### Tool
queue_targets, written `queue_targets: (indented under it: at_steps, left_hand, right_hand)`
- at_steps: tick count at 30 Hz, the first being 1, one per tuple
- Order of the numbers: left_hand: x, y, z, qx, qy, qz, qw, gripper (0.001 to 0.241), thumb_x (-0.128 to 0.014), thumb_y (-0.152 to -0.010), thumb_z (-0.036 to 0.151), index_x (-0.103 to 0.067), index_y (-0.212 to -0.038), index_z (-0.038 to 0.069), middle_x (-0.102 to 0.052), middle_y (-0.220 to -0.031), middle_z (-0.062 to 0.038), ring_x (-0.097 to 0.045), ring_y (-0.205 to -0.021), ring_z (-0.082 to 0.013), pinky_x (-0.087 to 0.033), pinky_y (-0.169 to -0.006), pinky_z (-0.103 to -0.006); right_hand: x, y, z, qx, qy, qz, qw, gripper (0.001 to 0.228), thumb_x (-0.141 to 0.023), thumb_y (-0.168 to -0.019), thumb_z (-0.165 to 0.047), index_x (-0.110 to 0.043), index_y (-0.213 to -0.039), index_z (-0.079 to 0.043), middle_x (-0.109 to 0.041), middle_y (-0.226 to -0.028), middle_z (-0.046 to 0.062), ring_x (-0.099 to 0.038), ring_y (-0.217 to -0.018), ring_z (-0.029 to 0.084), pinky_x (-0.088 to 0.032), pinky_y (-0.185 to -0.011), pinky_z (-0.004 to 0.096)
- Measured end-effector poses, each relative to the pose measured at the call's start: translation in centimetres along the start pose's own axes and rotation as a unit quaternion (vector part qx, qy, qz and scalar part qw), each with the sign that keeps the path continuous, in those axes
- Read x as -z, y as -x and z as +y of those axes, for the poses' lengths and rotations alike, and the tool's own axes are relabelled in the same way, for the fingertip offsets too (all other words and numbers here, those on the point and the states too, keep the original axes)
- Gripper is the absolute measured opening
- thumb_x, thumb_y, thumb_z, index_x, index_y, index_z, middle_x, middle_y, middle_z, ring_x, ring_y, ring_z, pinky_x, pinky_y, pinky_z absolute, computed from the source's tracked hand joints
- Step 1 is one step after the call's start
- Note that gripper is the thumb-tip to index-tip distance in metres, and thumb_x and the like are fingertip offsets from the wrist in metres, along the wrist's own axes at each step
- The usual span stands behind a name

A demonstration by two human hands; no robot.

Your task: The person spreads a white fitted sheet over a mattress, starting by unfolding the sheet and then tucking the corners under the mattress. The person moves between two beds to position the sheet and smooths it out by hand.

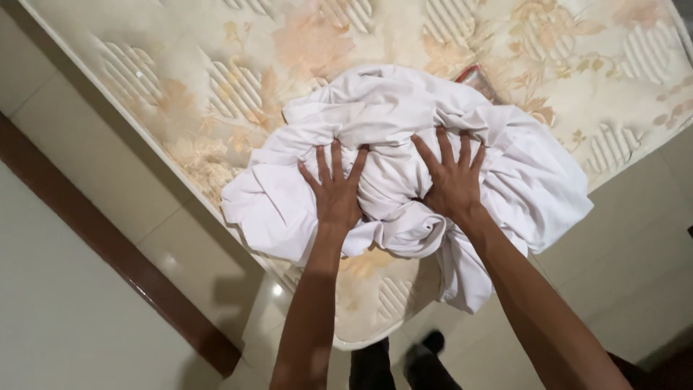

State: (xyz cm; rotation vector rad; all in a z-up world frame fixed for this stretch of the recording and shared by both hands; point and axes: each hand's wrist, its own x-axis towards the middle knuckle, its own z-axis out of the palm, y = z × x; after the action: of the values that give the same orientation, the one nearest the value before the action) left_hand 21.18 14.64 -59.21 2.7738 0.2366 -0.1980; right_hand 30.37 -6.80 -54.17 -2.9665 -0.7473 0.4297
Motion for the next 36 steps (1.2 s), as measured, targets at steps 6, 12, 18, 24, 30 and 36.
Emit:
queue_targets:
  at_steps: [6, 12, 18, 24, 30, 36]
  left_hand:
    - [0.4, 0.6, 0.3, -0.011, -0.008, 0.049, 0.999, 0.094, -0.070, -0.077, 0.007, -0.035, -0.160, 0.034, -0.027, -0.166, -0.018, -0.019, -0.154, -0.0455, -0.004, -0.117, -0.0800]
    - [1.2, 0.9, 0.8, 0.000, -0.043, 0.003, 0.999, 0.098, -0.070, -0.076, 0.007, -0.029, -0.161, 0.033, -0.029, -0.162, -0.020, -0.021, -0.152, -0.0444, -0.009, -0.115, -0.0773]
    - [1.3, 0.9, 1.1, 0.008, -0.080, -0.003, 0.997, 0.104, -0.070, -0.076, 0.003, -0.022, -0.162, 0.037, -0.029, -0.164, -0.017, -0.024, -0.151, -0.0430, -0.012, -0.114, -0.0749]
    - [0.9, 1.3, 0.9, 0.004, -0.068, 0.009, 0.998, 0.104, -0.070, -0.079, 0.004, -0.021, -0.163, 0.037, -0.031, -0.163, -0.018, -0.025, -0.151, -0.0418, -0.016, -0.115, -0.0735]
    - [2.0, 1.3, 1.6, 0.018, -0.077, -0.021, 0.997, 0.105, -0.072, -0.076, 0.003, -0.022, -0.162, 0.037, -0.030, -0.162, -0.017, -0.025, -0.151, -0.0409, -0.018, -0.114, -0.0723]
    - [2.0, 1.7, 1.4, 0.000, -0.084, 0.013, 0.996, 0.108, -0.075, -0.074, 0.006, -0.023, -0.163, 0.036, -0.033, -0.161, -0.017, -0.027, -0.150, -0.0408, -0.020, -0.113, -0.0719]
  right_hand:
    - [-0.7, -0.3, 0.6, -0.006, 0.025, -0.008, 1.000, 0.121, -0.089, -0.062, -0.047, -0.024, -0.163, -0.041, -0.028, -0.167, 0.016, -0.026, -0.145, 0.055, -0.019, -0.107, 0.082]
    - [0.9, 0.9, 0.5, -0.003, -0.015, -0.023, 1.000, 0.136, -0.094, -0.050, -0.054, -0.019, -0.163, -0.040, -0.030, -0.164, 0.015, -0.026, -0.146, 0.052, -0.019, -0.112, 0.081]
    - [1.1, 1.2, 1.0, 0.008, -0.020, -0.048, 0.999, 0.142, -0.095, -0.047, -0.057, -0.014, -0.162, -0.041, -0.028, -0.165, 0.016, -0.023, -0.149, 0.053, -0.017, -0.113, 0.079]
    - [2.8, 1.5, 1.7, 0.017, -0.039, -0.139, 0.989, 0.158, -0.100, -0.036, -0.055, -0.003, -0.160, -0.042, -0.011, -0.170, 0.014, -0.009, -0.151, 0.053, -0.009, -0.114, 0.079]
    - [2.9, 2.6, 0.9, -0.007, -0.028, -0.114, 0.993, 0.159, -0.100, -0.037, -0.051, -0.004, -0.162, -0.040, -0.013, -0.171, 0.016, -0.009, -0.153, 0.055, -0.012, -0.110, 0.083]
    - [1.8, 2.8, 0.9, -0.002, -0.029, -0.064, 0.998, 0.150, -0.099, -0.042, -0.052, -0.010, -0.163, -0.038, -0.019, -0.169, 0.018, -0.013, -0.151, 0.054, -0.015, -0.110, 0.083]
